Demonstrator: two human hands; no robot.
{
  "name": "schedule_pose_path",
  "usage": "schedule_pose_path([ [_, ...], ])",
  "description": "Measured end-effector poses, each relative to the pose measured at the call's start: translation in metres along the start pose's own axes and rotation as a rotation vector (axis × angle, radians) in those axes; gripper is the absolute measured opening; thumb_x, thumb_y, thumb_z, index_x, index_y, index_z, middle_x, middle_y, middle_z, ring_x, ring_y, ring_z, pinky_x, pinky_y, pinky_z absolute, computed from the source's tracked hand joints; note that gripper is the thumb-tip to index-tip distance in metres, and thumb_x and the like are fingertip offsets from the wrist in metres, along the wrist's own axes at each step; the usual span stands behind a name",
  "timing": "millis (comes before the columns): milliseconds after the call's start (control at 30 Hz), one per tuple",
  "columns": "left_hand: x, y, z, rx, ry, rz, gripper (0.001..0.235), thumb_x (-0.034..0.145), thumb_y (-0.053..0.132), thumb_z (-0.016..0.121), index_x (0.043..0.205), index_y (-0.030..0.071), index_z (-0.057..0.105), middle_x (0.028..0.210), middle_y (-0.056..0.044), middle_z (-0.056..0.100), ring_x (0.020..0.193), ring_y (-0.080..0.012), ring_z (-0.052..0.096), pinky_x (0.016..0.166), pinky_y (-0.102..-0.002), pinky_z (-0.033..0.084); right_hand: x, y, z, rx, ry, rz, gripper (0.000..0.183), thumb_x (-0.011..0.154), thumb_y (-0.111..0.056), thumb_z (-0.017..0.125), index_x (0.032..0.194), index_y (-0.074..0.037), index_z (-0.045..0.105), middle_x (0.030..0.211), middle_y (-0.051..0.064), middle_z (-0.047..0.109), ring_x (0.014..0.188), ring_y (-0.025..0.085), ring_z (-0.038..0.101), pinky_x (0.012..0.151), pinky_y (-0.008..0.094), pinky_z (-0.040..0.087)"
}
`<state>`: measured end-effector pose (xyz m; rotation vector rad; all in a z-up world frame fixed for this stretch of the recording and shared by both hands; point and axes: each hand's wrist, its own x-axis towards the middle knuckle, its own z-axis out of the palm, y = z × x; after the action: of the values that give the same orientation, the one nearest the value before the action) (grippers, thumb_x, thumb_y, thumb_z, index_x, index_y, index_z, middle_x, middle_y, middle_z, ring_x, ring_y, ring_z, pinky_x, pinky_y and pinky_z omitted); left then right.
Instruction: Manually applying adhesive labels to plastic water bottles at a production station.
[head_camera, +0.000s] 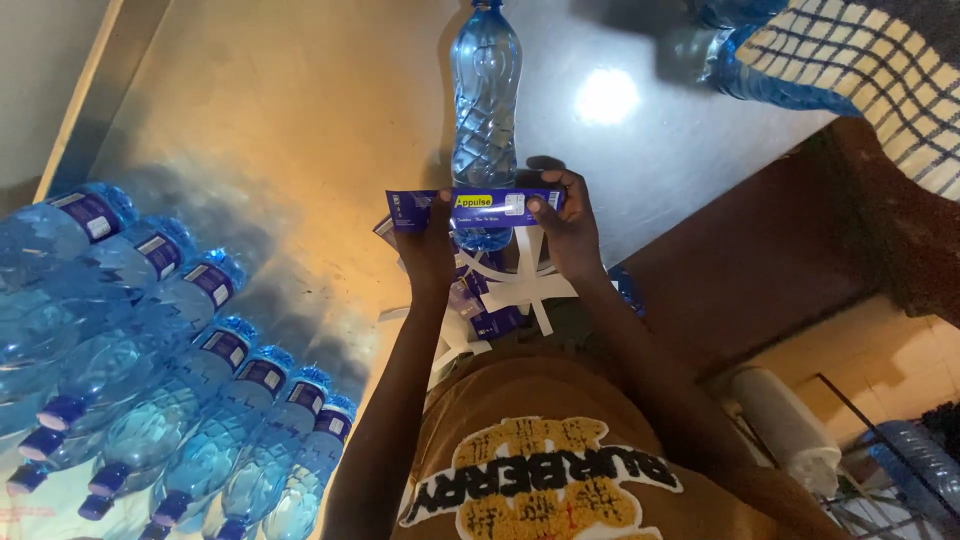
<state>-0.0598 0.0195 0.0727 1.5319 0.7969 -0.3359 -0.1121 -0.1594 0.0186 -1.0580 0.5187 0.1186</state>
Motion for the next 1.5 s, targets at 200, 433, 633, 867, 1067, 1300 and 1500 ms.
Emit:
schedule_pose_path([
  [200, 0.003, -0.012, 0.004, 0.042, 0.037, 0.015, 0.024, 0.107, 0.038, 0.081, 0.123, 0.022, 0.073, 0.113, -0.005, 0.08, 0.106, -0.0253, 0.08, 0.11, -0.054, 0.059, 0.011, 0.043, -0.02, -0.032, -0.002, -0.052, 0.043, 0.11, -0.023, 0.078, 0.141, -0.012, 0.049, 0.156, 0.016, 0.056, 0.135, 0.024, 0.063, 0.112, 0.041, 0.052],
  [433, 0.028, -0.029, 0.014, -0.001, 0.055, 0.091, 0.026, 0.114, 0.04, 0.068, 0.123, 0.016, 0.069, 0.106, -0.009, 0.074, 0.101, -0.0237, 0.076, 0.101, -0.05, 0.059, 0.01, 0.028, 0.032, -0.167, -0.02, -0.132, 0.045, 0.117, -0.031, 0.068, 0.148, -0.007, 0.046, 0.156, 0.023, 0.052, 0.136, 0.035, 0.061, 0.111, 0.052, 0.051],
  [633, 0.038, -0.03, 0.007, -0.087, 0.029, -0.079, 0.028, 0.115, 0.032, 0.066, 0.129, 0.009, 0.074, 0.111, -0.011, 0.075, 0.105, -0.0244, 0.074, 0.099, -0.044, 0.054, 0.032, 0.03, 0.05, -0.357, -0.041, -0.222, 0.041, 0.126, -0.04, 0.04, 0.152, -0.01, 0.051, 0.136, 0.021, 0.062, 0.126, 0.031, 0.062, 0.105, 0.052, 0.046],
  [867, 0.046, -0.002, -0.013, 0.102, 0.021, -0.077, 0.037, 0.11, 0.041, 0.07, 0.13, 0.011, 0.077, 0.111, -0.012, 0.08, 0.105, -0.0275, 0.079, 0.1, -0.05, 0.056, 0.026, -0.028, 0.056, -0.136, -0.483, -0.041, 0.08, 0.113, -0.044, 0.074, 0.171, -0.016, 0.026, 0.145, 0.015, 0.052, 0.132, 0.03, 0.057, 0.108, 0.052, 0.05],
  [1067, 0.043, 0.005, -0.02, 0.297, 0.062, -0.047, 0.033, 0.106, 0.048, 0.075, 0.123, 0.02, 0.082, 0.103, -0.003, 0.083, 0.097, -0.0228, 0.083, 0.095, -0.05, 0.06, 0.067, -0.025, 0.056, -0.232, -0.291, 0.323, 0.094, 0.11, -0.043, 0.074, 0.175, -0.004, 0.019, 0.14, 0.018, 0.055, 0.115, 0.026, 0.065, 0.093, 0.043, 0.058],
  [1300, 0.013, 0.032, 0.0, 0.241, 0.136, 0.172, 0.032, 0.094, 0.043, 0.08, 0.098, 0.012, 0.073, 0.089, -0.003, 0.081, 0.081, -0.0171, 0.08, 0.069, -0.037, 0.063, 0.116, -0.03, 0.079, 0.499, -0.069, 0.503, 0.038, 0.094, -0.041, 0.082, 0.113, -0.009, 0.074, 0.091, 0.011, 0.08, 0.08, 0.028, 0.08, 0.079, 0.043, 0.067],
  [1500, -0.018, 0.019, 0.002, -0.261, -0.115, 0.08, 0.018, 0.106, 0.023, 0.079, 0.115, 0.009, 0.071, 0.122, -0.013, 0.076, 0.11, -0.0225, 0.069, 0.095, -0.038, 0.055, 0.107, -0.002, 0.051, 1.006, -0.655, 0.347, 0.097, 0.097, -0.081, 0.059, 0.153, -0.001, 0.059, 0.143, 0.026, 0.071, 0.132, 0.049, 0.07, 0.118, 0.069, 0.055],
])
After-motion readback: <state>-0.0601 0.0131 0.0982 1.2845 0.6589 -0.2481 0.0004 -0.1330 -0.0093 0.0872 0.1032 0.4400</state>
